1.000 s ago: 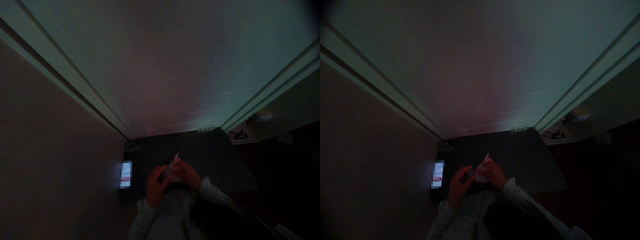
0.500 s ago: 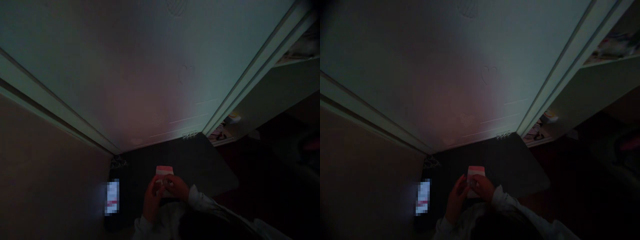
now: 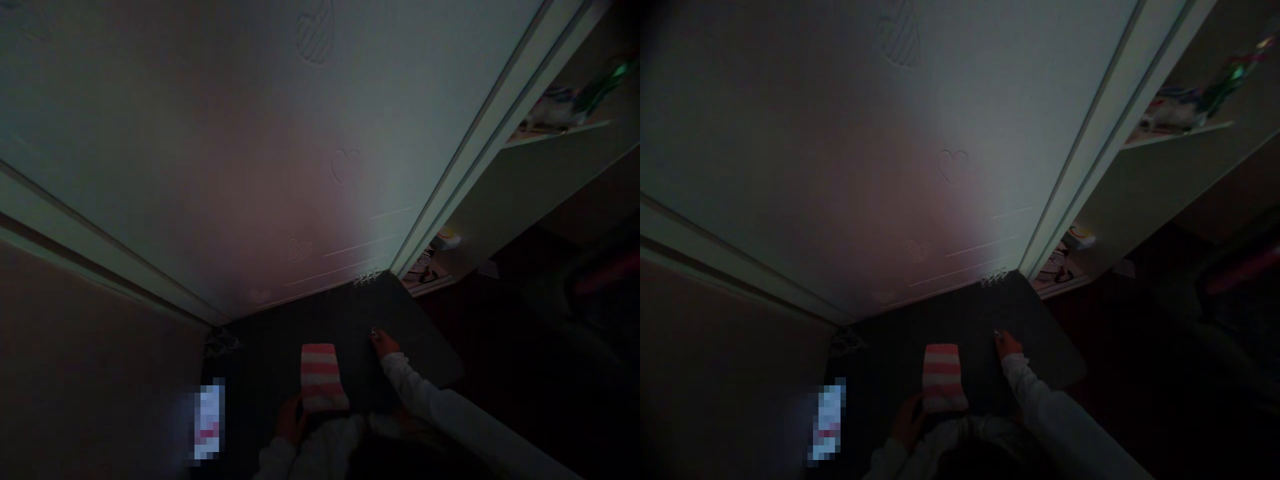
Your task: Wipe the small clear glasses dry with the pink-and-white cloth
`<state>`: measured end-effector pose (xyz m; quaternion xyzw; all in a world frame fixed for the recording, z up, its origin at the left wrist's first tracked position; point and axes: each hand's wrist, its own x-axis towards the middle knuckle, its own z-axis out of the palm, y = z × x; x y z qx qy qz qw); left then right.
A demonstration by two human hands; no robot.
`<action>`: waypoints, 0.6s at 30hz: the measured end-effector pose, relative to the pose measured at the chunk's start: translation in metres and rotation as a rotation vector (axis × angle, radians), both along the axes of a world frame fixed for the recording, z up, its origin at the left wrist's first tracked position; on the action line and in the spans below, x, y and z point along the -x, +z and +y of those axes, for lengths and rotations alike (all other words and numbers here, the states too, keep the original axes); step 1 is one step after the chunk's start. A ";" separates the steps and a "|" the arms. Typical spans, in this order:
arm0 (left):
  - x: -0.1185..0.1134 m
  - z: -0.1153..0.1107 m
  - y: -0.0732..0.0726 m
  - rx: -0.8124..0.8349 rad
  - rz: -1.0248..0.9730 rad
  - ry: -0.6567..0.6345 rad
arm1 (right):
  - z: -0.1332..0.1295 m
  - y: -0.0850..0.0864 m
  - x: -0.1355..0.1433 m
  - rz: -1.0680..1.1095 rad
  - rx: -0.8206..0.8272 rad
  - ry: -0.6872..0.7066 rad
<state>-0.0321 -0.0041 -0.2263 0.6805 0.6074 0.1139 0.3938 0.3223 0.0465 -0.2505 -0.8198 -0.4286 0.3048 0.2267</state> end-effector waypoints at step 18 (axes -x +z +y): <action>0.024 0.002 -0.041 0.058 0.207 -0.073 | 0.006 -0.031 -0.020 -0.126 -0.055 -0.079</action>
